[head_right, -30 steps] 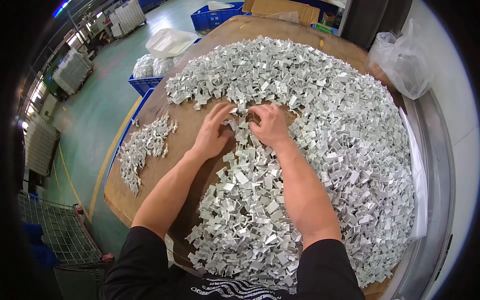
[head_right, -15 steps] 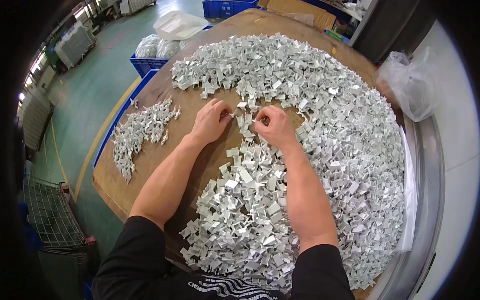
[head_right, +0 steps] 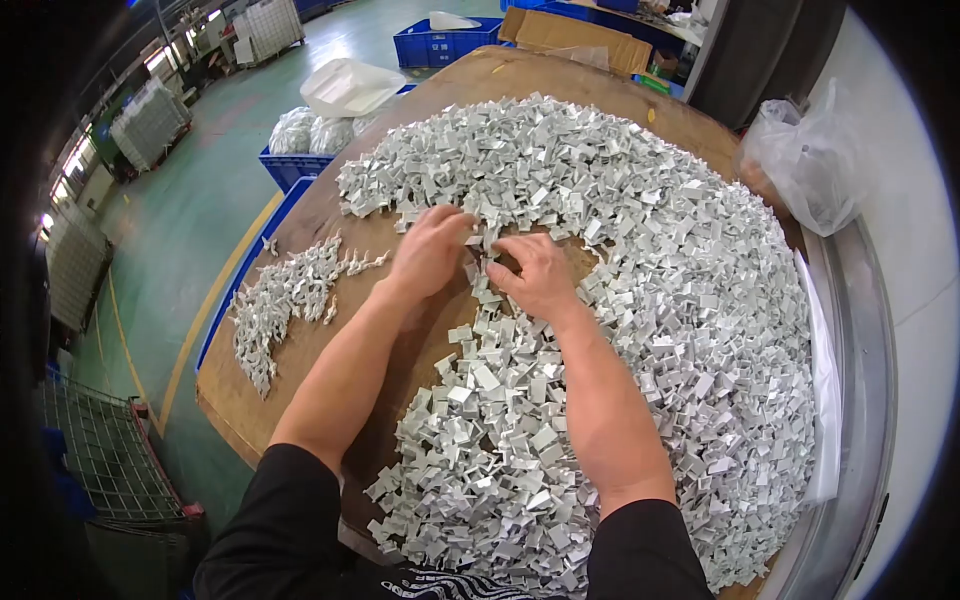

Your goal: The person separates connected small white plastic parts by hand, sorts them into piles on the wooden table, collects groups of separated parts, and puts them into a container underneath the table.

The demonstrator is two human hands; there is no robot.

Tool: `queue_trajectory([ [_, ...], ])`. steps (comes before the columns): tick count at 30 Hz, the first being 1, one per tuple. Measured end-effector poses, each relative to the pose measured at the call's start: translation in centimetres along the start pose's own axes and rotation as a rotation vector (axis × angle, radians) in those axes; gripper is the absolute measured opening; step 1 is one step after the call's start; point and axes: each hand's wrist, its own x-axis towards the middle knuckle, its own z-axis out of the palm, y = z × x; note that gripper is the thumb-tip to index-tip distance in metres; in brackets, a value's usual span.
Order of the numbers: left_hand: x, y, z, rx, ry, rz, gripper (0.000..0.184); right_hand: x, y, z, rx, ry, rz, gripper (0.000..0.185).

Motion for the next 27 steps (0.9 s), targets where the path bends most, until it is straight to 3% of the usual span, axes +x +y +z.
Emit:
queue_trajectory([
  [4, 3.2, 1.8, 2.1, 0.215, -0.122, -0.086, 0.047, 0.4, -0.4, -2.2, -0.091, -0.326, 0.225, 0.034],
  [8, 2.1, 3.0, 1.9, 0.212, -0.175, -0.106, 0.045, 0.3, -0.4, -1.2, -0.129, 0.065, 0.183, 0.027],
  [9, 1.5, 2.9, 1.8, 0.186, -0.158, -0.095, 0.044, 0.2, -0.7, -1.0, -0.068, 0.149, 0.062, 0.023],
  [13, -1.9, 2.7, 1.0, 0.124, -0.034, -0.140, 0.044, -0.1, -0.2, -0.7, -0.111, 0.051, -0.056, 0.021],
  [19, -4.4, 3.9, -0.5, 0.075, 0.169, -0.236, 0.051, 0.1, 0.0, -1.9, -0.119, -0.208, 0.205, 0.011],
  [22, -4.4, 3.5, -0.6, 0.140, 0.094, -0.301, 0.037, 0.2, -0.8, -1.8, 0.013, -0.163, 0.209, 0.013],
  [27, -3.3, 2.1, -0.6, 0.109, 0.002, -0.281, 0.023, 0.1, -1.3, -1.0, -0.092, -0.171, -0.017, 0.021],
])
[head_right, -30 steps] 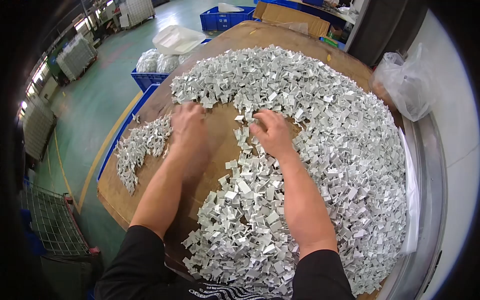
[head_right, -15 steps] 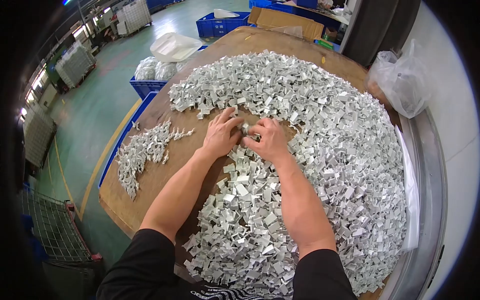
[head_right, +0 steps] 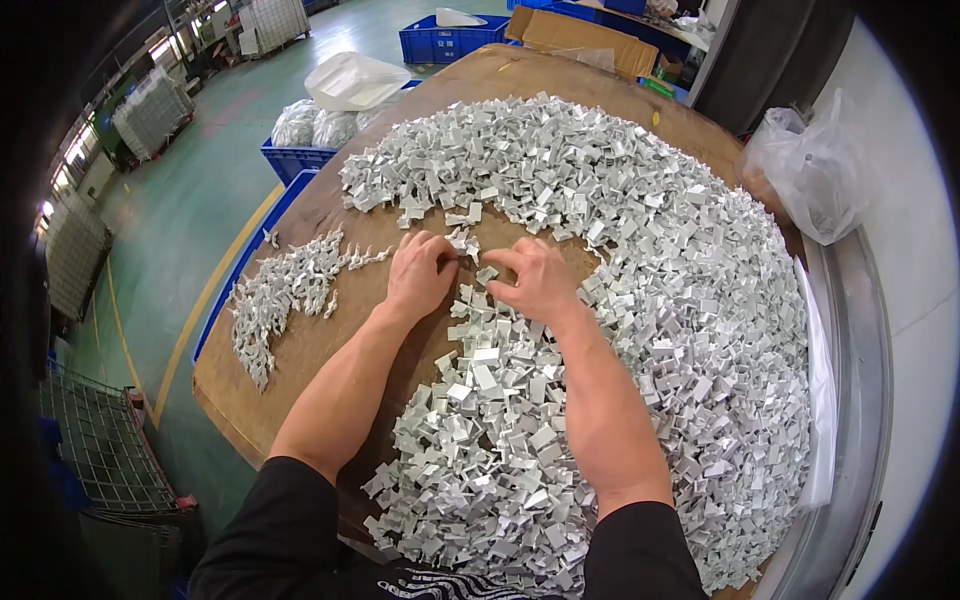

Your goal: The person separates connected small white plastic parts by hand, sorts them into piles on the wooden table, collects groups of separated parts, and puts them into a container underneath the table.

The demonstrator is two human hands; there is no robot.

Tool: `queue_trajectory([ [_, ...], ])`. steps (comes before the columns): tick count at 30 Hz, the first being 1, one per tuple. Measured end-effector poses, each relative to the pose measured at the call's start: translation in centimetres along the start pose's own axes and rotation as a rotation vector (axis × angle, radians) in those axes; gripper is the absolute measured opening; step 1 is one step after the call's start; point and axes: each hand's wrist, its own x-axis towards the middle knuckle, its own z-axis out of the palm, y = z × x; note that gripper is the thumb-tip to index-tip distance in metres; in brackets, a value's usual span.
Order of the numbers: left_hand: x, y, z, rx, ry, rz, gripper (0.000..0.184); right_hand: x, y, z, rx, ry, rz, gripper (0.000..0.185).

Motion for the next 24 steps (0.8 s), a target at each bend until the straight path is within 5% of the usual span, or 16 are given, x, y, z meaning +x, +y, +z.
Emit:
queue_trajectory([
  [12, 0.7, -1.8, -0.5, -0.191, 0.151, -0.038, 0.021, 0.2, 0.1, -0.6, 0.174, -0.050, 0.135, 0.021],
  [15, 0.4, -2.4, -2.5, -0.294, -0.069, 0.365, 0.022, 0.3, 0.2, -0.9, 0.201, -0.076, 0.073, 0.023],
  [18, 0.9, -0.9, -2.1, -0.296, 0.110, 0.271, 0.021, 0.1, 0.3, -1.1, 0.180, -0.113, 0.056, 0.025],
  [24, 1.7, -0.5, -0.7, 0.082, 0.052, 0.008, 0.019, 0.0, 0.3, -0.9, 0.167, -0.085, 0.069, 0.024],
])
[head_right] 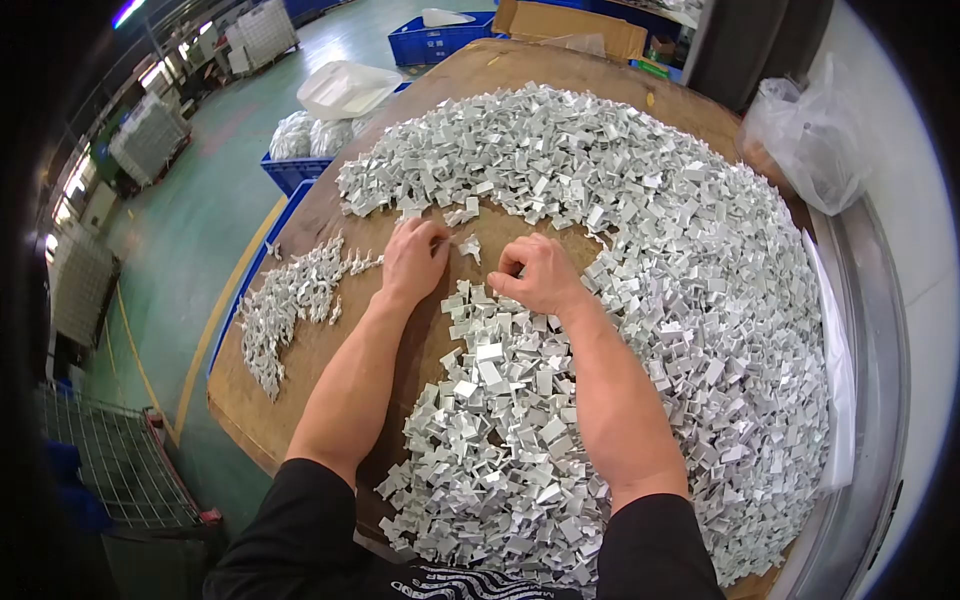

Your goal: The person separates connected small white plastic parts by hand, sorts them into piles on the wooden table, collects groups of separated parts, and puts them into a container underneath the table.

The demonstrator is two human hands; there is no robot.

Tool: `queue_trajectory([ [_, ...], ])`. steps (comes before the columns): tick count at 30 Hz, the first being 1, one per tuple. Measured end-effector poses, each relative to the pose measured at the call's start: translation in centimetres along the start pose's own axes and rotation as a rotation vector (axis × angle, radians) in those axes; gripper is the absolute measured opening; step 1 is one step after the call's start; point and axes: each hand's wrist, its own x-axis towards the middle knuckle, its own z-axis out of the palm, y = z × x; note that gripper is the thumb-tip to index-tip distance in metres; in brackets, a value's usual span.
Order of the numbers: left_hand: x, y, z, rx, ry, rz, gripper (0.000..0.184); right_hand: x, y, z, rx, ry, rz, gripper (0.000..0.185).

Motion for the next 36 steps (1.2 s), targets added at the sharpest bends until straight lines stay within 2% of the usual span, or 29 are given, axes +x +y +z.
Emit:
queue_trajectory([
  [1, -0.1, 0.1, -0.1, 0.038, -0.004, -0.061, 0.020, -0.1, 0.0, 0.0, 0.008, 0.009, 0.013, 0.024],
  [4, -0.3, -0.5, -0.2, -0.077, -0.074, -0.002, 0.024, 0.0, 0.2, 0.3, 0.016, 0.051, 0.019, 0.028],
  [7, -0.2, 0.8, -0.2, -0.276, -0.075, 0.264, 0.025, 0.0, 0.4, 0.5, 0.020, 0.058, 0.009, 0.027],
  [8, -0.2, 1.4, -0.5, -0.255, -0.151, 0.269, 0.024, 0.0, 0.4, 0.6, 0.026, 0.066, 0.007, 0.027],
  [14, -0.8, -0.7, -0.6, -0.270, -0.172, 0.318, 0.027, 0.0, 0.6, 0.4, 0.036, 0.084, -0.005, 0.025],
  [18, -1.7, -1.7, -2.3, -0.327, -0.266, 0.256, 0.026, -0.2, 0.6, 0.5, 0.046, 0.078, 0.004, 0.025],
  [21, -2.0, -1.8, -2.4, -0.380, -0.182, 0.225, 0.026, 0.0, 0.6, 0.4, 0.052, 0.078, 0.011, 0.024],
  [27, -2.5, -1.7, -2.4, -0.681, -0.078, -0.142, 0.018, -0.1, 1.0, 0.6, 0.056, 0.058, 0.009, 0.024],
  [30, -2.9, -2.6, -2.5, -0.321, -0.013, -0.110, 0.012, -0.1, 0.8, 0.6, 0.054, 0.063, 0.020, 0.024],
  [33, -3.5, -1.1, -3.2, -0.149, 0.031, 0.114, 0.011, -0.1, 0.6, 0.6, 0.051, 0.079, 0.025, 0.024],
  [36, -4.1, -1.1, -3.0, 0.060, -0.017, 0.175, 0.015, -0.1, 0.7, 0.7, 0.053, 0.081, 0.007, 0.025],
])
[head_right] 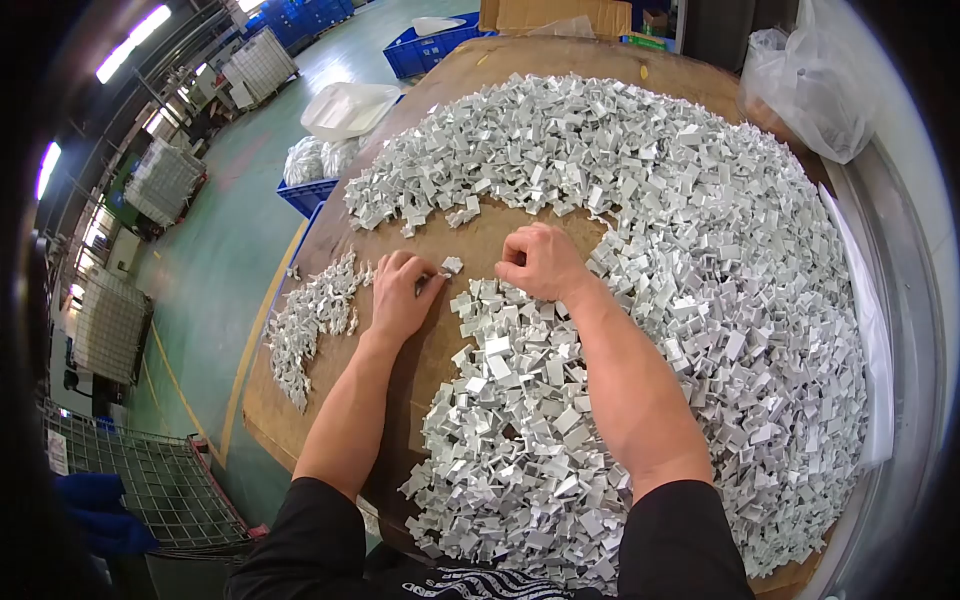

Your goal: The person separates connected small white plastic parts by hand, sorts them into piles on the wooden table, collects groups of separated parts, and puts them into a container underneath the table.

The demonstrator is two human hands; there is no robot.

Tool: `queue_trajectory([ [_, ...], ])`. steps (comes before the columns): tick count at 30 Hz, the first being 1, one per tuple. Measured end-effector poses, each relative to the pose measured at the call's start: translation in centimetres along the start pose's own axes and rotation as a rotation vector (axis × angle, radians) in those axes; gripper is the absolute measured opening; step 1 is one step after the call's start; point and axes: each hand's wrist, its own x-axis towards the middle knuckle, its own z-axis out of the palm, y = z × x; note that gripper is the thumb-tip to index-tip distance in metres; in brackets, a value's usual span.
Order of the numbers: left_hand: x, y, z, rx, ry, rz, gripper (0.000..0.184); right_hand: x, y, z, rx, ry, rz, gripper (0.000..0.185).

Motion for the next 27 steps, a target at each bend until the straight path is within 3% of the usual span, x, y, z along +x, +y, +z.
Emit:
queue_trajectory([
  [4, -1.6, -1.5, -2.5, 0.288, 0.028, 0.033, 0.014, 0.0, 0.1, 0.0, -0.007, 0.005, 0.000, 0.024],
  [7, -2.0, -3.7, -4.6, 0.534, 0.178, -0.298, 0.013, 0.0, 0.2, 0.1, -0.018, 0.009, 0.010, 0.024],
  [10, 0.4, -4.2, -4.1, 0.277, 0.300, -0.166, 0.021, 0.0, 0.3, 0.2, -0.015, 0.004, 0.001, 0.024],
  [12, 3.1, -4.5, -0.5, 0.066, 0.152, -0.069, 0.031, 0.1, 0.5, 0.5, -0.003, 0.006, -0.022, 0.023],
  [14, 6.2, -2.8, 2.3, 0.053, 0.000, -0.062, 0.036, 0.0, 0.6, 0.2, -0.003, 0.008, -0.035, 0.023],
  [17, 8.5, -0.6, 5.8, 0.146, 0.066, -0.034, 0.035, 0.3, 0.2, -0.1, -0.010, 0.019, -0.030, 0.022],
  [21, 8.3, -0.5, 6.2, 0.000, 0.040, 0.033, 0.029, -0.1, 0.6, 0.4, -0.051, 0.094, 0.059, 0.020],
  [25, 5.3, 1.6, 5.1, -0.201, 0.032, 0.170, 0.024, 0.3, 1.0, 0.6, -0.169, 0.309, 0.162, 0.014],
  [27, 4.1, 2.3, 4.8, -0.316, 0.033, 0.118, 0.024, -0.1, 1.0, 0.8, -0.237, 0.301, 0.069, 0.014],
])
